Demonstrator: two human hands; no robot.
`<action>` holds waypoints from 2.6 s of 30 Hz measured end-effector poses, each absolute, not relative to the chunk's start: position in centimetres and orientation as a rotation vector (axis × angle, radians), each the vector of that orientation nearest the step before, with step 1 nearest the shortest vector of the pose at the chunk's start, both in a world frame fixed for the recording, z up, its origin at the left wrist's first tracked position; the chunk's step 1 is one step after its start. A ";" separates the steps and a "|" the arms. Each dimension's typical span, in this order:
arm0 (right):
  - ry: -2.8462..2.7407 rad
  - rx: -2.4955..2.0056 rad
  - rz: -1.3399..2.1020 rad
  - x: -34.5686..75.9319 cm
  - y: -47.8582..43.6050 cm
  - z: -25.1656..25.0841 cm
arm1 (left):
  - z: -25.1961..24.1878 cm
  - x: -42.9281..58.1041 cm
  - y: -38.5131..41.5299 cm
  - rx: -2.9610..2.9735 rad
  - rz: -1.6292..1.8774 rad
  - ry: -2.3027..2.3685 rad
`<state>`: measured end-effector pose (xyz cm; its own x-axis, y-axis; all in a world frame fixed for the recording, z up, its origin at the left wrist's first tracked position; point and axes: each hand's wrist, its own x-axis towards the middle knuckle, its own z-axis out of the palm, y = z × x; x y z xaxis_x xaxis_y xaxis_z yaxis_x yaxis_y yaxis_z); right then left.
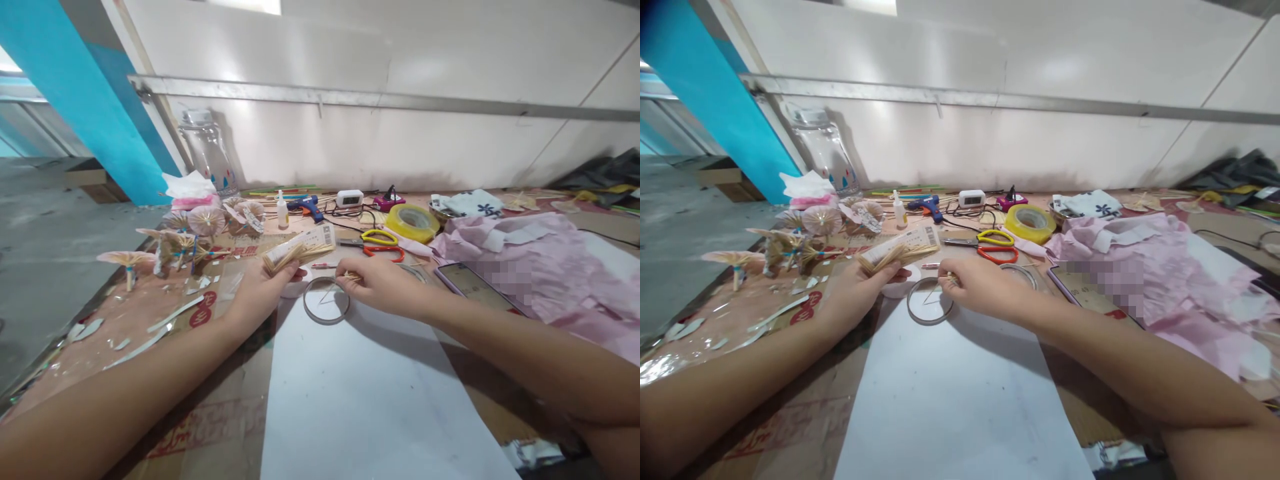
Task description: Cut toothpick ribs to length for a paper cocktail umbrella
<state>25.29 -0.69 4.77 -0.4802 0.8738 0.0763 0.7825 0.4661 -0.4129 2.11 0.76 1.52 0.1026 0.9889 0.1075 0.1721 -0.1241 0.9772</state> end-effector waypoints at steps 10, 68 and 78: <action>-2.758 -1.384 0.140 24.0 -0.9 5.2 | 1.0 2.1 1.1 1.480 1.164 1.162; -2.017 -1.795 -0.040 29.8 11.7 8.0 | -0.3 1.9 0.6 1.987 0.986 1.031; -2.274 -0.903 0.125 23.5 -0.8 1.1 | -0.2 1.8 0.2 2.373 1.007 0.842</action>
<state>23.49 -0.79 1.11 -0.5295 0.6380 0.5591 0.5729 0.7550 -0.3190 1.84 0.24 -0.23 0.5525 0.6737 0.4907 0.3642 -0.7247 0.5849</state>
